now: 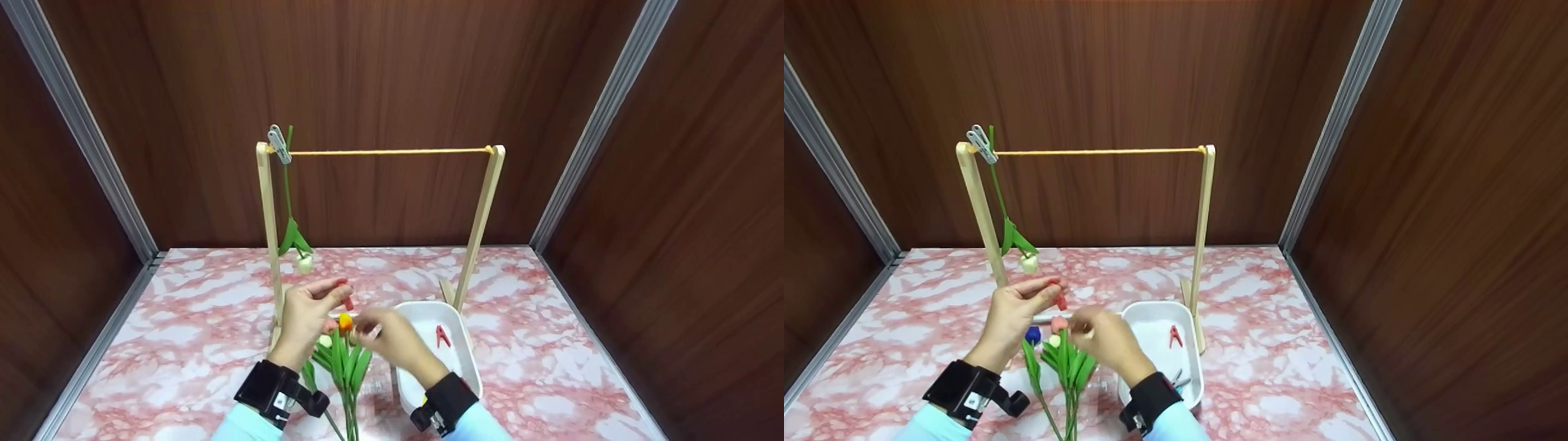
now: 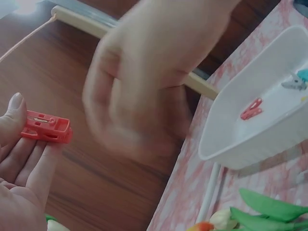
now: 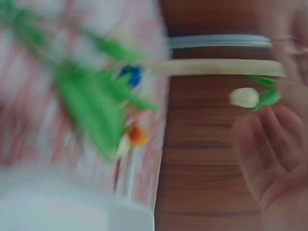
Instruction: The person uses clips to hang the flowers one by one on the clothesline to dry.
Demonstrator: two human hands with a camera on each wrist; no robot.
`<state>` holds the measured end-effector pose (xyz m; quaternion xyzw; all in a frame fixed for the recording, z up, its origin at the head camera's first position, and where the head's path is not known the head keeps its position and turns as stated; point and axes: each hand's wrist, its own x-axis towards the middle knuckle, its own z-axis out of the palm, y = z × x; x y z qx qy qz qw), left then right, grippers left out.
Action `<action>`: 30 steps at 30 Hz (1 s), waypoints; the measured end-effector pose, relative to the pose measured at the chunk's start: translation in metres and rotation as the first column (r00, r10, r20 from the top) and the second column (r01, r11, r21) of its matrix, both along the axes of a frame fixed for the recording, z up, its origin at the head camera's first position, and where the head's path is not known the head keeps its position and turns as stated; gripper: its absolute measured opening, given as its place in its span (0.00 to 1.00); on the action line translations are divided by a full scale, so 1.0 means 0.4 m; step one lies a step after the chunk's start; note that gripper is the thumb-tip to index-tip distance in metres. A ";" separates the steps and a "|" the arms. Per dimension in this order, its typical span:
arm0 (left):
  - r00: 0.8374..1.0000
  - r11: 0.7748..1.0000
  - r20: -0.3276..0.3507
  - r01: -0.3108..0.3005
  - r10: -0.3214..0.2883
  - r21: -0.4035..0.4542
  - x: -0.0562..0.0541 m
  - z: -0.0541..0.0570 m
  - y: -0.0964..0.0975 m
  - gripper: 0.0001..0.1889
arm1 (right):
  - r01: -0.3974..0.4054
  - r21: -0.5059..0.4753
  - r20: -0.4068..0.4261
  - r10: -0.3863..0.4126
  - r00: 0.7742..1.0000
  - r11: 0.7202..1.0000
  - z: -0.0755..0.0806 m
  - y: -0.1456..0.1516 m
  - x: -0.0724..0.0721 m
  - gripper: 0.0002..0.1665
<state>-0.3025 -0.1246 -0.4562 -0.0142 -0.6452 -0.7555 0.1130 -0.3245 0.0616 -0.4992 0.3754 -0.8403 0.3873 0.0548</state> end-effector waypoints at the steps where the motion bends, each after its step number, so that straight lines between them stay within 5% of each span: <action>1: 1.000 1.000 0.003 -0.003 0.003 0.003 0.000 0.001 -0.005 0.16 | -0.044 0.133 -0.089 0.056 0.994 0.990 -0.010 -0.007 0.001 0.06; 3: 1.000 1.000 0.012 -0.007 0.007 0.001 0.000 0.002 -0.012 0.14 | -0.127 0.362 -0.227 0.220 0.949 0.924 -0.032 -0.028 0.007 0.05; 5: 1.000 1.000 0.018 -0.010 0.010 -0.003 0.000 0.001 -0.016 0.13 | -0.150 0.539 -0.337 0.375 0.864 0.829 -0.055 -0.059 0.014 0.05; 9: 1.000 1.000 0.017 -0.015 0.015 -0.005 0.001 0.002 -0.013 0.09 | 0.003 0.773 -0.465 0.564 0.682 0.634 -0.102 -0.124 0.041 0.07; 11: 1.000 1.000 0.011 -0.011 0.011 -0.001 0.002 0.002 -0.011 0.08 | 0.086 0.817 -0.485 0.598 0.638 0.570 -0.122 -0.147 0.059 0.05; 13: 1.000 1.000 0.006 -0.003 0.003 0.005 0.004 0.005 -0.010 0.07 | 0.129 0.836 -0.483 0.602 0.636 0.534 -0.139 -0.166 0.074 0.02; 19: 1.000 1.000 -0.011 0.016 -0.016 0.015 0.003 0.009 -0.014 0.08 | 0.119 0.839 -0.443 0.539 0.716 0.532 -0.163 -0.204 0.088 0.03; 21: 1.000 1.000 -0.019 0.015 -0.015 0.014 0.003 0.010 -0.015 0.08 | 0.093 0.830 -0.433 0.530 0.729 0.550 -0.170 -0.210 0.085 0.04; 23: 1.000 1.000 -0.024 0.009 -0.009 0.016 0.003 0.009 -0.016 0.07 | 0.068 0.821 -0.435 0.543 0.719 0.567 -0.178 -0.210 0.080 0.05; 25: 1.000 1.000 -0.026 0.003 -0.002 0.016 0.002 0.007 -0.018 0.07 | 0.059 0.820 -0.457 0.591 0.664 0.569 -0.185 -0.207 0.075 0.07; 28: 1.000 0.999 -0.022 0.010 -0.009 0.033 0.003 0.007 -0.022 0.07 | 0.057 0.817 -0.509 0.673 0.536 0.573 -0.190 -0.199 0.064 0.08; 30: 1.000 0.999 -0.022 0.018 -0.017 0.042 0.003 0.007 -0.024 0.08 | 0.043 0.803 -0.540 0.694 0.477 0.594 -0.187 -0.196 0.055 0.07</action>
